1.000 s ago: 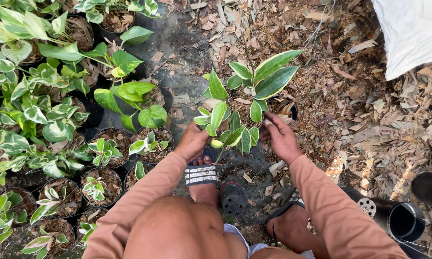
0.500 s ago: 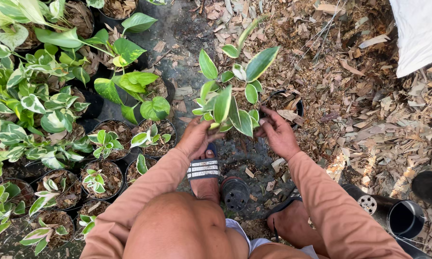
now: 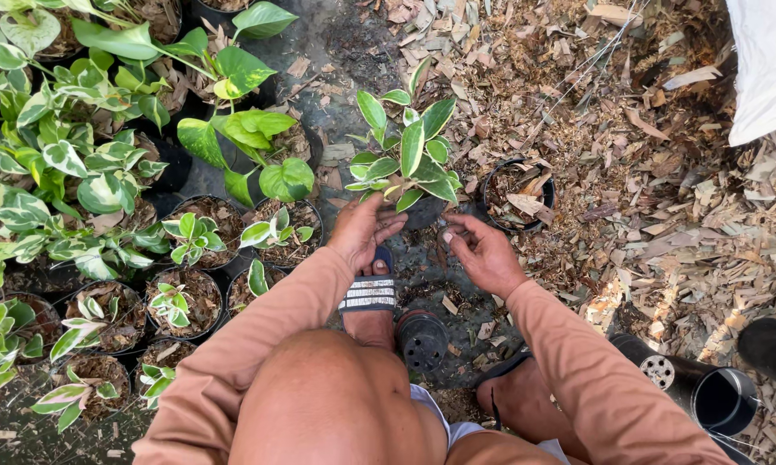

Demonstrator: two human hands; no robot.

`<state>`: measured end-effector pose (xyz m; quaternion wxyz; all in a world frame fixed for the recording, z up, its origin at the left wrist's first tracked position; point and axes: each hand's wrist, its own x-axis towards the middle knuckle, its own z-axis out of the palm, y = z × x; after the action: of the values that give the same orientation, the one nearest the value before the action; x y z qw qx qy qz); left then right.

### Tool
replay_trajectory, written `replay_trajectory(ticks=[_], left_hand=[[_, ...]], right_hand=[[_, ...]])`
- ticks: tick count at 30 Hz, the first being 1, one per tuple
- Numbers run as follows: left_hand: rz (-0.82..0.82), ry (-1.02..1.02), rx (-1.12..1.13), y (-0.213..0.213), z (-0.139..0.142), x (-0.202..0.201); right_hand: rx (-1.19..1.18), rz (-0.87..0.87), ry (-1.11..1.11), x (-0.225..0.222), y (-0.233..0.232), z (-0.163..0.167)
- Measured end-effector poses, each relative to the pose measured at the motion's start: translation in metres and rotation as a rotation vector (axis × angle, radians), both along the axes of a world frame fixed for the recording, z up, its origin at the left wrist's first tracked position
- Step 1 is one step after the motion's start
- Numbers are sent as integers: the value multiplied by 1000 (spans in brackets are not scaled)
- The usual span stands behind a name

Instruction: The person picks up small potted plants, removes them from their containers, and repots them into new black plastic pots using soil from a nearby white bag. The person handles multiple plants one at a time, filling the pots with soil and placing the plants inside.

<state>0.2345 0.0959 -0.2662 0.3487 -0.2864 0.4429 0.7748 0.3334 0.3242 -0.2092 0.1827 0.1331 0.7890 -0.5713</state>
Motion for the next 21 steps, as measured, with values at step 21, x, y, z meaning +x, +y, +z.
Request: replay_trajectory(ticks=[21], left_hand=[[105, 327, -215, 17, 8, 17]], right_hand=[[22, 13, -235, 18, 6, -22]])
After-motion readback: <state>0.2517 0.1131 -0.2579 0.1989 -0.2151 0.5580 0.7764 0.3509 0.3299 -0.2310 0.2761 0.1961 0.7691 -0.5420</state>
